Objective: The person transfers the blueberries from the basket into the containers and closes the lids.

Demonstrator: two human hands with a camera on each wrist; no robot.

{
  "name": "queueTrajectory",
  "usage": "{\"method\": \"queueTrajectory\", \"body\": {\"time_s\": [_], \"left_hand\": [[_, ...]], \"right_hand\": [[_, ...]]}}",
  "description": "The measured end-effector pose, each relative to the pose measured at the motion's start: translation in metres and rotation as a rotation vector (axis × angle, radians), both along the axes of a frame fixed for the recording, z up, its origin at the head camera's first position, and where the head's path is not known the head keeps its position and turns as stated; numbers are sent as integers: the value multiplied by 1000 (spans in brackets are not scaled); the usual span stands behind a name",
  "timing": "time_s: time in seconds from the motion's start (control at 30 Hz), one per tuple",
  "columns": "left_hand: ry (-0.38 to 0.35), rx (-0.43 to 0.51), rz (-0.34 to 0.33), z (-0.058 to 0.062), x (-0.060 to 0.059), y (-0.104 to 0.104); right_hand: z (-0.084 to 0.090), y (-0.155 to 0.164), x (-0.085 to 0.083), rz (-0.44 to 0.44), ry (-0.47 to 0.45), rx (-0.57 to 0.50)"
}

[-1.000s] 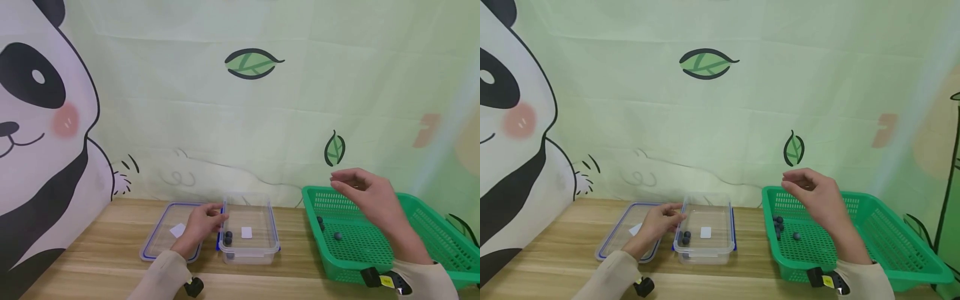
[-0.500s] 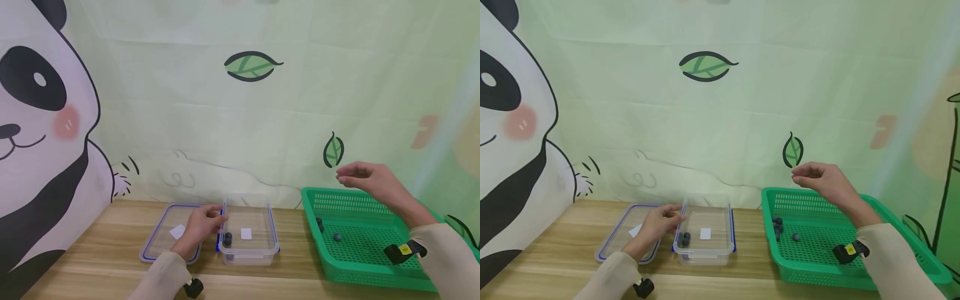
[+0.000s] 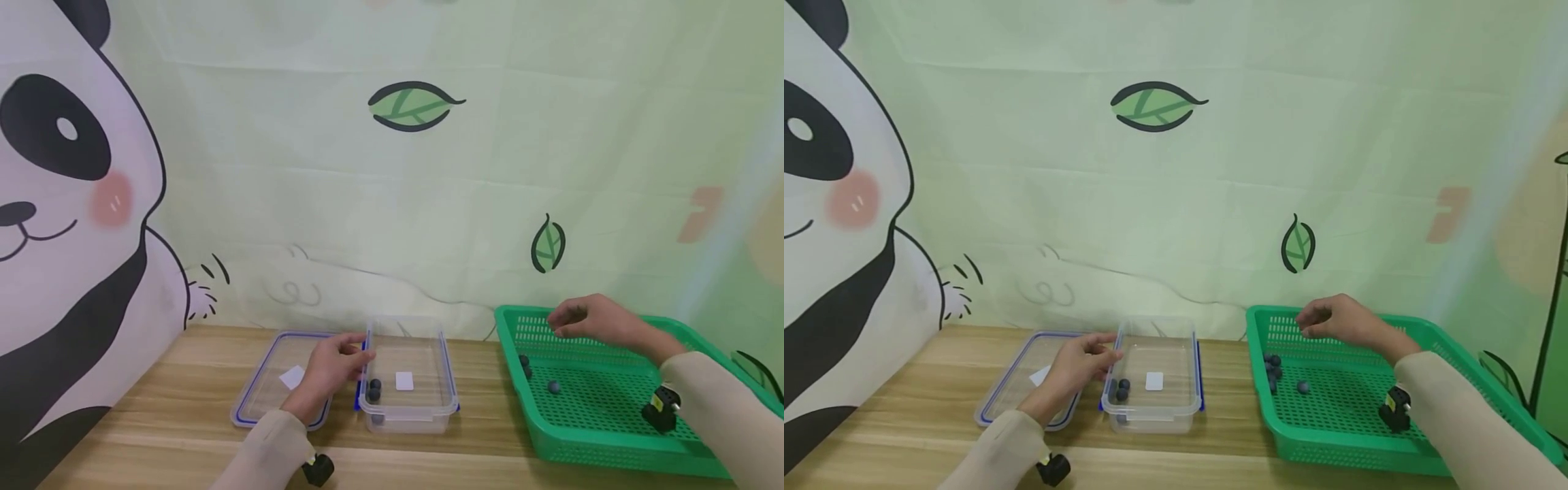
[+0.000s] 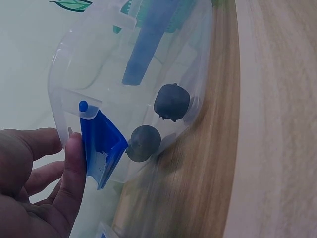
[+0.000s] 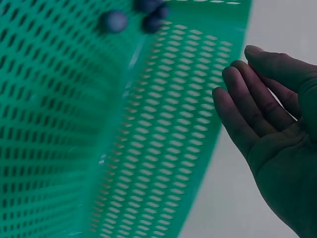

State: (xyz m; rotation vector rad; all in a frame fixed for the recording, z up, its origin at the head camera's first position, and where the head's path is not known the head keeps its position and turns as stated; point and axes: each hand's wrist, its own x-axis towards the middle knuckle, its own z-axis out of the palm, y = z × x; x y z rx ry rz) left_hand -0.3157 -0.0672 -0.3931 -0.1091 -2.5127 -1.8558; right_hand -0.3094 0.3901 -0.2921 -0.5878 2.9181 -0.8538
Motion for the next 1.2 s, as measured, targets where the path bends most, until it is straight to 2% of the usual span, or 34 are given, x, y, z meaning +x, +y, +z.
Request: {"method": "queueTrajectory", "body": {"time_s": [0.27, 0.53, 0.77, 0.93, 1.2], "left_hand": [[6, -6, -5, 0, 0, -1], [2, -5, -2, 0, 1, 0], [7, 5, -7, -1, 0, -1], [2, 2, -3, -1, 0, -1], [5, -4, -1, 1, 0, 0]], "right_hand": [[-27, 8, -5, 85, -145, -34], [-44, 10, -4, 118, -222, 22], [-50, 9, -5, 141, -271, 33], [-49, 4, -4, 180, -268, 65], [-49, 1, -3, 184, -251, 88]]}}
